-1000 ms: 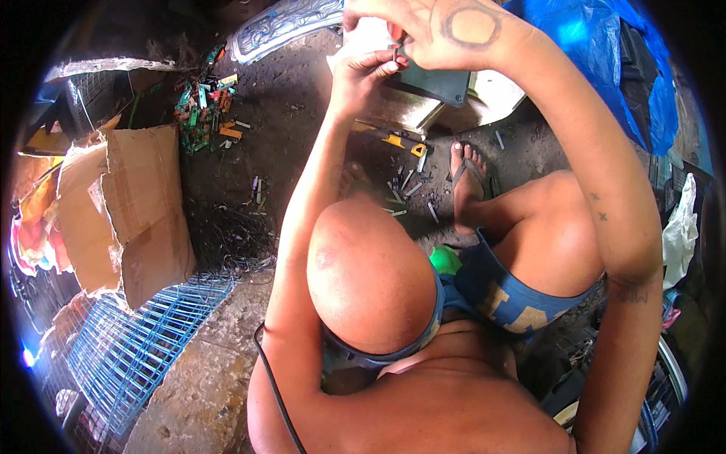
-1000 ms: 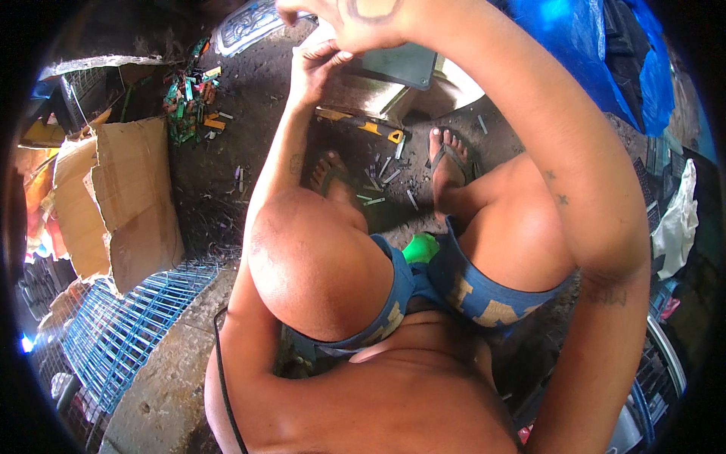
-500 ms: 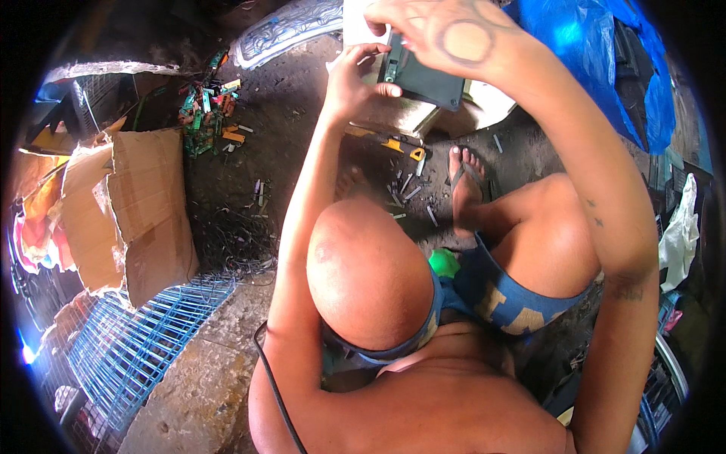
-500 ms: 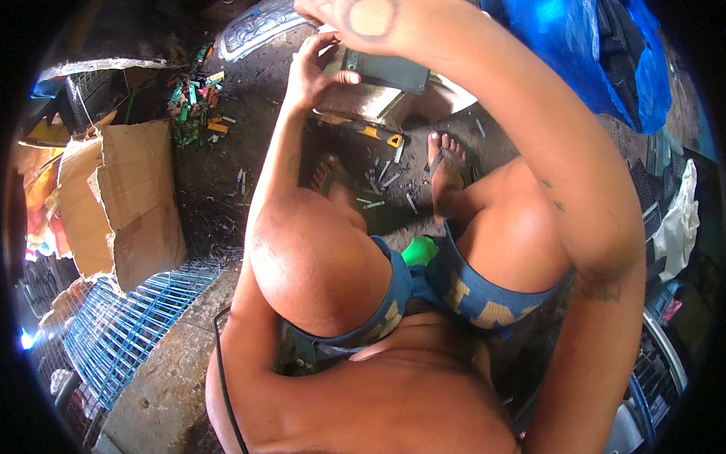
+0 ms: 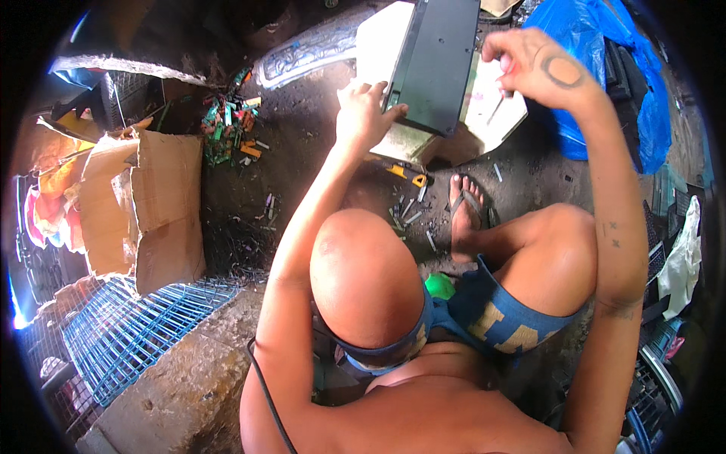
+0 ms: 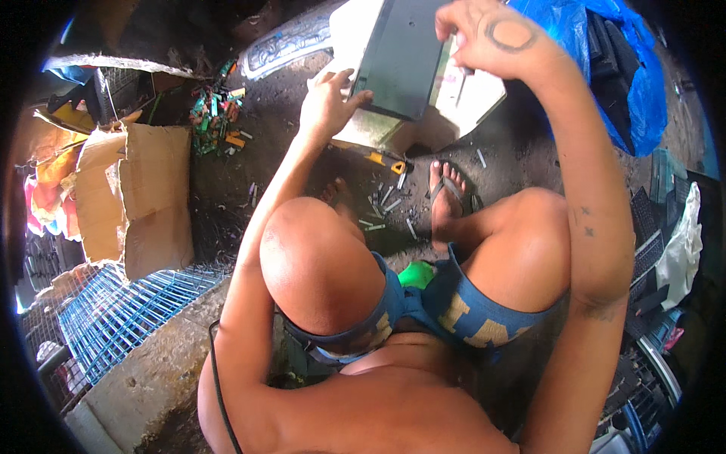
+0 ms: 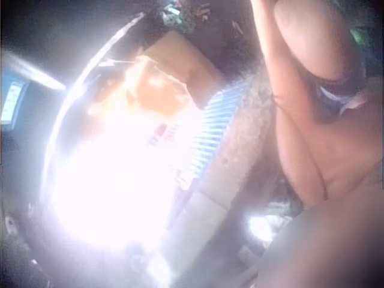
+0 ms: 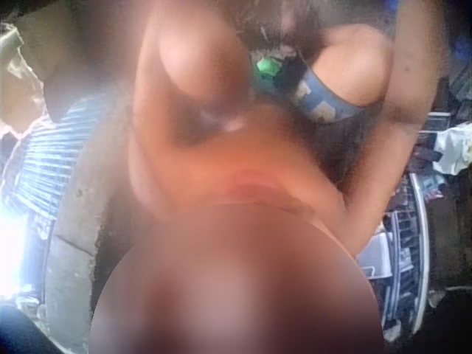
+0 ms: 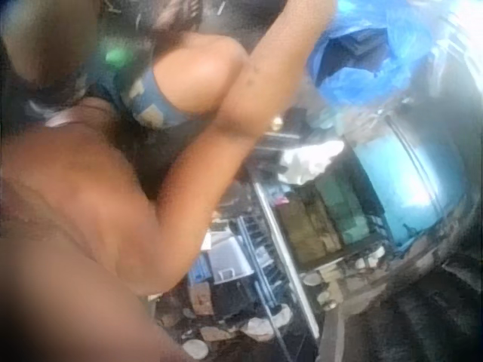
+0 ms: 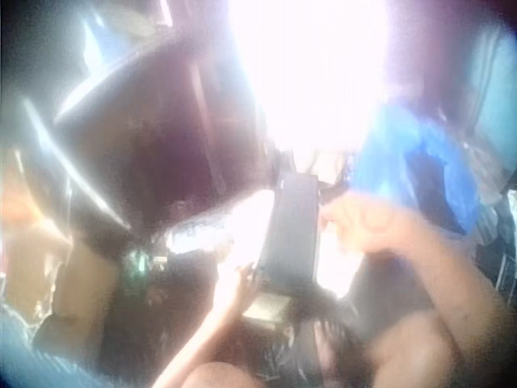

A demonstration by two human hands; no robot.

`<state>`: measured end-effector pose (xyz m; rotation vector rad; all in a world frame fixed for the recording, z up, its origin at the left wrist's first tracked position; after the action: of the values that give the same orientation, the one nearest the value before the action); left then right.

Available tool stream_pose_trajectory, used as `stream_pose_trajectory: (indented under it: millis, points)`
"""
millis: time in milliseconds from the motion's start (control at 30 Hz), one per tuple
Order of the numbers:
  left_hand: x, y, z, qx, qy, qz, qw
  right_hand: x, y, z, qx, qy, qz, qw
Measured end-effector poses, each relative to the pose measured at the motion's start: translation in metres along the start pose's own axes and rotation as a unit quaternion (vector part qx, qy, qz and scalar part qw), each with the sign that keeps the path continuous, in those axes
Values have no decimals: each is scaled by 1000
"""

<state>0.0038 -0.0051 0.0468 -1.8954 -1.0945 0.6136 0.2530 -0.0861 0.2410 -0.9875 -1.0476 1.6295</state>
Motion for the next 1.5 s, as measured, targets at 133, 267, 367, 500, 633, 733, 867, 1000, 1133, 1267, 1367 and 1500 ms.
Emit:
stream_pose_trajectory:
  millis: [133, 267, 367, 500, 633, 733, 867, 1000, 1133, 1267, 1367, 1500]
  points:
    - [24, 7, -22, 83, -25, 29, 996, -3, 58, -57, 161, 74, 126, 976]
    - [25, 33, -47, 61, -30, 102, 992, -20, 119, -104, 393, 192, -29, 899]
    - [18, 48, -61, 116, -27, 100, 988, -12, 155, -113, 554, 297, -78, 773]
    - [20, 41, -66, 92, -51, 98, 990, 20, 172, -93, 636, 225, -11, 738]
    - [23, 17, -58, 5, -102, 107, 989, 21, 166, -71, 613, 233, 38, 754]
    - [14, 4, -53, 31, -95, 158, 982, 13, 158, -53, 647, 190, 19, 738]
    - [7, -9, -46, -54, -79, 192, 977, 17, 160, -40, 694, 167, 3, 700]
    - [11, -18, -36, -84, -43, 200, 975, 24, 176, -41, 679, 133, -17, 722]
    - [17, -20, -28, -110, -25, 212, 971, 26, 194, -42, 686, 143, -103, 706]
    - [20, -22, -24, -122, 12, 199, 972, 29, 195, -42, 626, 166, -174, 742]
    - [21, -22, -23, -112, 7, 197, 974, 29, 187, -41, 640, 159, -144, 738]
    - [19, -20, -24, -106, 4, 204, 973, 24, 175, -39, 639, 123, -106, 752]
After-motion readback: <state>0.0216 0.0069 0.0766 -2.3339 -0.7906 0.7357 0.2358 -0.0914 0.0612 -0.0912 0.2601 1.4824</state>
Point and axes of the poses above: each hand's wrist, its own x-axis towards the middle knuckle, its own y-axis out of the palm, z = x × y, the point moved 2 cm from there along x, towards the middle knuckle, and after that the axes turned 6 degrees about -y, right-handed, at the moved point
